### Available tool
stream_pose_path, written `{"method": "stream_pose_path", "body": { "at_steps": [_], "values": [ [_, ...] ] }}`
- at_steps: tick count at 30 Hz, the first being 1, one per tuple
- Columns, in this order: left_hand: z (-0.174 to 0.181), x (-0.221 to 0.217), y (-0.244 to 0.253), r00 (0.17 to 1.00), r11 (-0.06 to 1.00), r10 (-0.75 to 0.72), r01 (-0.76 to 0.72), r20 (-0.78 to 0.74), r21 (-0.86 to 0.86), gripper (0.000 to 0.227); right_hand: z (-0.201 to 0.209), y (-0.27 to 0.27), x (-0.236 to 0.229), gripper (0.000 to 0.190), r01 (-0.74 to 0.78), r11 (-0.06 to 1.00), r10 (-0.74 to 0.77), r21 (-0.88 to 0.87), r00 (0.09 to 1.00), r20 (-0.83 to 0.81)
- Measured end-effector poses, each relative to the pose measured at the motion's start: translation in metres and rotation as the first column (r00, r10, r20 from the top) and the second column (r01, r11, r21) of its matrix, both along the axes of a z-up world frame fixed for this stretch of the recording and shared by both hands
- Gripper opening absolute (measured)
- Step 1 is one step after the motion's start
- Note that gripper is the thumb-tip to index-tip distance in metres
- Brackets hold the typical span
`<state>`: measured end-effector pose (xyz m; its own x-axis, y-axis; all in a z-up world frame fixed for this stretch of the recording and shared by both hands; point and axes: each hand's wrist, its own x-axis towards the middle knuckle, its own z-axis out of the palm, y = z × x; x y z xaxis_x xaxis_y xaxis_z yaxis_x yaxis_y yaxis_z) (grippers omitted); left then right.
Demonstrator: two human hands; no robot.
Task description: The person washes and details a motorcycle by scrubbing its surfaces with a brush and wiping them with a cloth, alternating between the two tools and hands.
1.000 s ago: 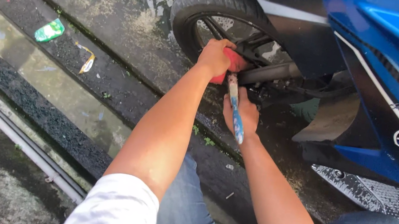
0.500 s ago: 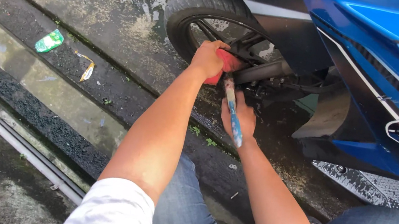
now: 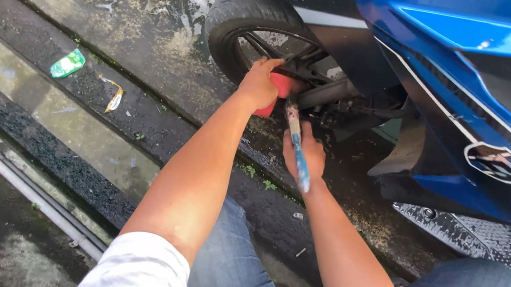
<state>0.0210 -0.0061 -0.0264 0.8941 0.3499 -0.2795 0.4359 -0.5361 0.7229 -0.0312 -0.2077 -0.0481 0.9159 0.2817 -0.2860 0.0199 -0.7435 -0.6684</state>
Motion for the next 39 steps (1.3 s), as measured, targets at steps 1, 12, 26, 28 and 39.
{"method": "stream_pose_path", "body": {
  "at_steps": [1,12,26,28,39],
  "values": [
    [0.014,-0.010,-0.005,1.000,1.000,0.002,-0.002,-0.002,0.002,0.066,-0.007,-0.003,0.000,0.040,-0.002,1.000,0.002,0.002,1.000,-0.002],
    [0.044,-0.042,-0.047,0.975,0.997,0.074,-0.073,-0.211,0.014,0.057,0.121,-0.020,-0.007,0.046,0.182,0.980,-0.195,0.076,0.953,0.233],
    [0.062,-0.079,-0.137,0.881,0.807,0.462,-0.466,-0.105,-0.362,0.057,0.092,-0.067,-0.018,0.038,0.116,0.993,-0.110,-0.027,0.979,0.171],
    [0.085,-0.083,-0.149,0.890,0.820,0.449,-0.443,-0.072,-0.361,0.058,0.109,-0.072,-0.024,0.038,0.131,0.991,-0.132,0.013,0.980,0.149],
    [0.086,-0.108,-0.236,0.938,0.838,0.345,-0.290,0.037,-0.462,0.061,0.131,-0.162,-0.061,0.044,0.142,0.983,-0.137,-0.118,0.989,0.048]
  ]
}}
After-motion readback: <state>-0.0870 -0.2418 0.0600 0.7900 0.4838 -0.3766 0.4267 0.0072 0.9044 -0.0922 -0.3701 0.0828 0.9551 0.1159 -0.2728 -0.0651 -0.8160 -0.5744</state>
